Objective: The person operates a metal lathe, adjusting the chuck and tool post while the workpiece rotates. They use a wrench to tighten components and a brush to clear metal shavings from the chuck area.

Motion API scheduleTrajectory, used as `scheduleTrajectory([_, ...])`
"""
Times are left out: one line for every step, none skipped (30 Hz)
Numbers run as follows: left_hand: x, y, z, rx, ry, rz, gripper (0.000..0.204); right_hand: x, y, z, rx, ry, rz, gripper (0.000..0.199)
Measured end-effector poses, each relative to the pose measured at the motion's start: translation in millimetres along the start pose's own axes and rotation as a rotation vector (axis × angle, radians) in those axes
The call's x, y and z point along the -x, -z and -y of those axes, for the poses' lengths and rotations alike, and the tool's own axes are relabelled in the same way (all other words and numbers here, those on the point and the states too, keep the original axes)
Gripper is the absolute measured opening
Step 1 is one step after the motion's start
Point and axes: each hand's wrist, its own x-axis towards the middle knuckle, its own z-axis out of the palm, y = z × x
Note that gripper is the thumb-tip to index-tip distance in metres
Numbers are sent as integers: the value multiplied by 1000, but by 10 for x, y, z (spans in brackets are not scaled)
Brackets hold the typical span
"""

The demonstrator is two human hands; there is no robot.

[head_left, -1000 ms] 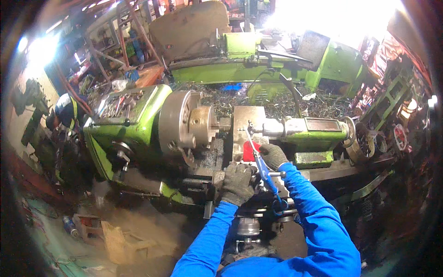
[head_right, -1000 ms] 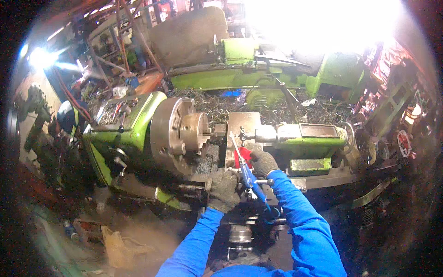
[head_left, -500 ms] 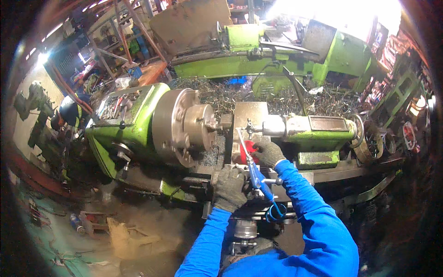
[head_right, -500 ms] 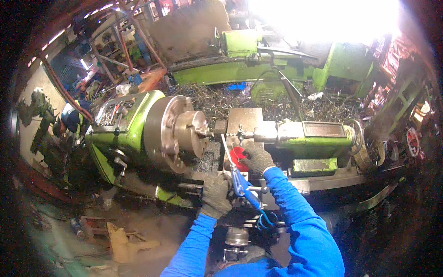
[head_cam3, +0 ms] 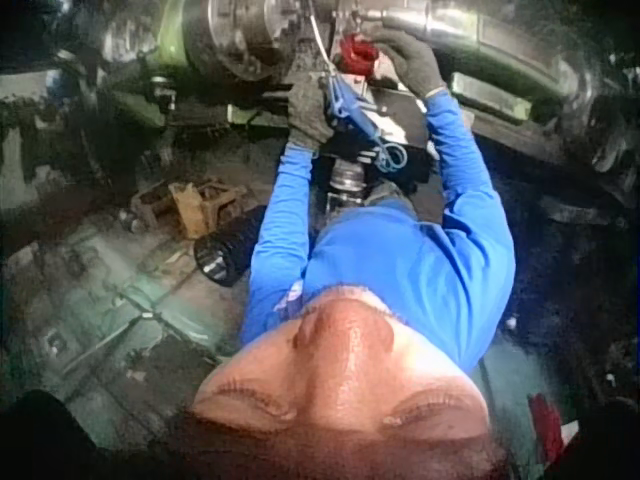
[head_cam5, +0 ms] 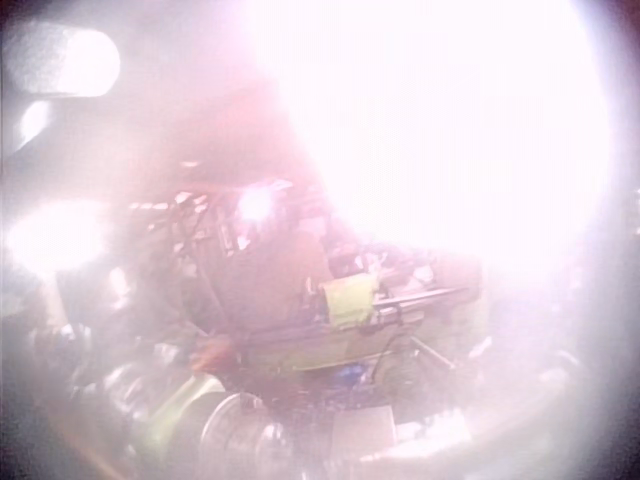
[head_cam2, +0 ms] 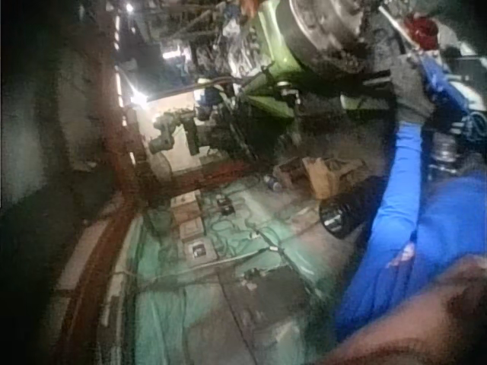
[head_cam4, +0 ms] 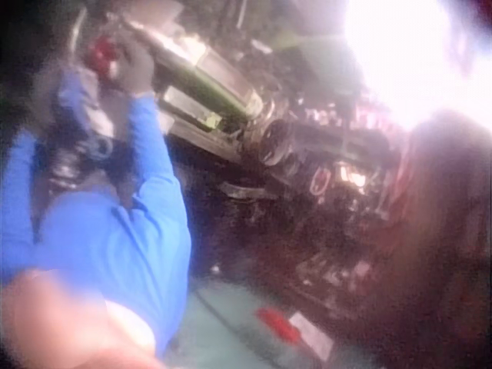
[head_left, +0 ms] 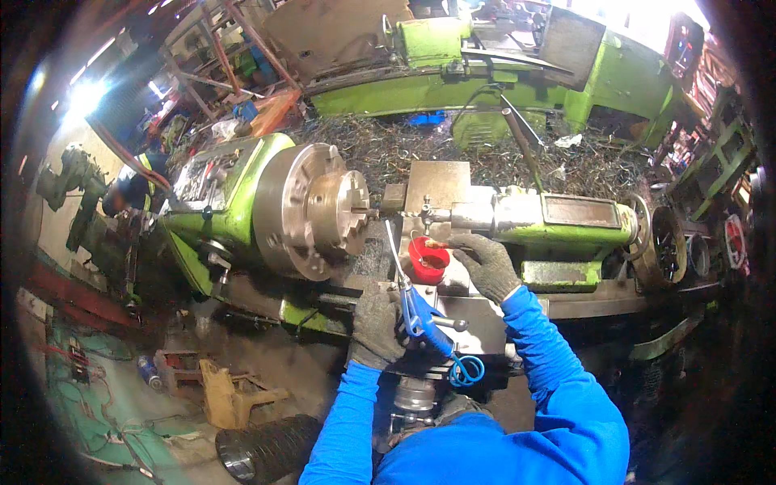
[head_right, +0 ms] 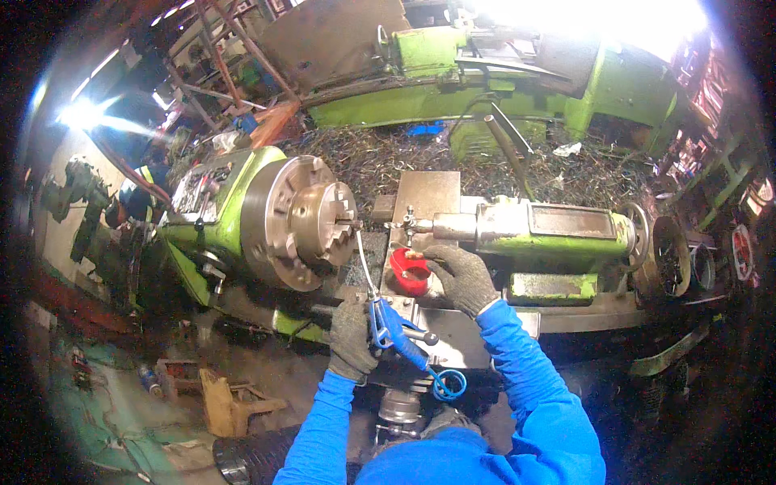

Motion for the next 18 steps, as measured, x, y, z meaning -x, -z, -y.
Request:
scheduleTrajectory([14, -23, 14, -5, 2, -45, 65, 12, 36, 78, -24, 2, -6, 24])
scheduleTrajectory([-27, -5, -25, -2, -7, -83, 64, 56, 71, 94, -42, -5, -21, 23])
scheduleTrajectory([-74, 29, -52, 47, -26, -69, 64, 108, 28, -29, -76, -38, -31, 21])
scheduleTrajectory([-135, 78, -69, 96, -47, -55, 64, 120, -39, -161, -58, -41, -5, 21])
scheduleTrajectory([-204, 119, -115, 150, -69, -45, 63, 99, -55, -232, -35, -41, 21, 21])
scheduleTrajectory([-176, 113, -128, 131, -45, -71, 66, 110, -34, -282, -11, -43, 44, 20])
scheduleTrajectory([-96, 113, -123, 113, -24, -97, 68, 212, -50, -279, -18, -65, 67, 20])
scheduleTrajectory([-120, 88, -116, 99, -15, -138, 71, 219, -79, -257, -120, -69, 31, 19])
scheduleTrajectory([-157, 115, -168, 144, 24, -150, 78, 229, -101, -218, -132, -68, 20, 19])
scheduleTrajectory([-193, 118, -199, 199, 60, -155, 85, 236, -94, -200, -138, -75, 6, 19])
scheduleTrajectory([-125, 6, -12, 233, 58, -62, 85, 215, -89, -206, -80, -44, 16, 19])
scheduleTrajectory([-56, -91, 52, 231, 75, -21, 84, 204, -99, -258, -26, -17, 27, 19])
scheduleTrajectory([6, -190, 107, 230, 87, 21, 83, 213, -124, -344, 39, -7, 15, 19])
scheduleTrajectory([23, -199, 97, 186, 124, -3, 81, 202, -102, -270, -18, -16, -9, 15])
scheduleTrajectory([56, -201, 121, 149, 154, -2, 79, 213, -85, -199, -66, -26, -27, 15])
scheduleTrajectory([29, -218, 161, 110, 175, -8, 77, 205, -69, -163, -114, -34, -42, 16])
scheduleTrajectory([2, -202, 151, 96, 185, 17, 75, 210, -67, -193, -71, -46, -20, 17])
scheduleTrajectory([-21, -186, 123, 132, 200, 39, 71, 196, -67, -248, -29, -58, 4, 17])
